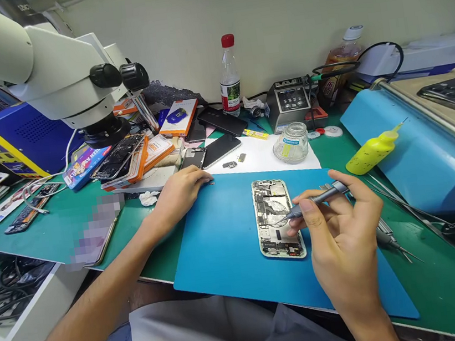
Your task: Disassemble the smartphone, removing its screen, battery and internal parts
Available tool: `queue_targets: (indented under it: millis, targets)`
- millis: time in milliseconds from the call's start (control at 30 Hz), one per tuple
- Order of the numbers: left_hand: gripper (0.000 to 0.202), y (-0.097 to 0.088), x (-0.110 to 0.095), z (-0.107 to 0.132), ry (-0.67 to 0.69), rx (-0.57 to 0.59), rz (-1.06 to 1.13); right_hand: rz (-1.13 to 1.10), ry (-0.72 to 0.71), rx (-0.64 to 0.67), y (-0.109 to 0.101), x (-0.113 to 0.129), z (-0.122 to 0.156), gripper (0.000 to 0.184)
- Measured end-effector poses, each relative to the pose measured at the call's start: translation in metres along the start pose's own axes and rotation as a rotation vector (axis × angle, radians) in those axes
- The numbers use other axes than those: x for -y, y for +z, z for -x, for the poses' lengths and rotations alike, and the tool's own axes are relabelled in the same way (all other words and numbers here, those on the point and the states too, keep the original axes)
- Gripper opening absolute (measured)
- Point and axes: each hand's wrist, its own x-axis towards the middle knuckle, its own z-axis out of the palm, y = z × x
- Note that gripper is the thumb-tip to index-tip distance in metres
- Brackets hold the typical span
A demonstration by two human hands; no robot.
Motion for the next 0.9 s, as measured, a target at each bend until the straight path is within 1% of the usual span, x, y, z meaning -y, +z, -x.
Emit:
queue_targets:
  millis: [67, 133, 200, 267, 333, 367, 433, 500, 567, 633, 733, 900]
  targets:
    - [0.027, -0.004, 0.0, 0.0, -0.016, -0.034, 0.019, 0.002, -0.013, -0.011, 0.001, 0.0, 0.0, 0.053]
    - [0.026, -0.011, -0.005, 0.004, -0.031, -0.071, 0.04, 0.024, -0.067, -0.004, 0.001, 0.0, 0.001, 0.053]
    - [0.024, -0.017, -0.016, 0.013, -0.04, -0.102, 0.063, 0.101, -0.183, 0.031, 0.0, -0.002, 0.005, 0.054]
    - [0.02, -0.02, -0.035, 0.028, -0.035, -0.115, 0.085, 0.212, -0.319, 0.098, -0.004, -0.004, 0.01, 0.057]
    - [0.019, -0.016, -0.056, 0.044, 0.016, -0.065, 0.131, 0.284, -0.415, 0.173, -0.007, -0.006, 0.016, 0.06]
    - [0.017, -0.012, -0.067, 0.052, 0.03, -0.033, 0.151, 0.298, -0.435, 0.202, -0.008, -0.007, 0.018, 0.062]
    - [0.013, 0.0, -0.085, 0.063, 0.063, 0.02, 0.203, 0.303, -0.446, 0.235, -0.009, -0.01, 0.021, 0.066]
    - [0.009, 0.011, -0.096, 0.069, 0.081, 0.049, 0.225, 0.32, -0.448, 0.244, -0.007, -0.012, 0.022, 0.069]
    - [0.01, 0.02, -0.1, 0.07, 0.1, 0.052, 0.207, 0.343, -0.434, 0.252, -0.005, -0.012, 0.022, 0.068]
    - [0.013, 0.024, -0.1, 0.07, 0.124, 0.045, 0.174, 0.36, -0.418, 0.255, -0.004, -0.012, 0.021, 0.066]
    - [0.019, 0.025, -0.098, 0.072, 0.139, 0.028, 0.168, 0.36, -0.397, 0.253, -0.004, -0.012, 0.021, 0.065]
    - [0.02, 0.022, -0.094, 0.078, 0.081, -0.04, 0.217, 0.343, -0.37, 0.264, -0.005, -0.011, 0.022, 0.065]
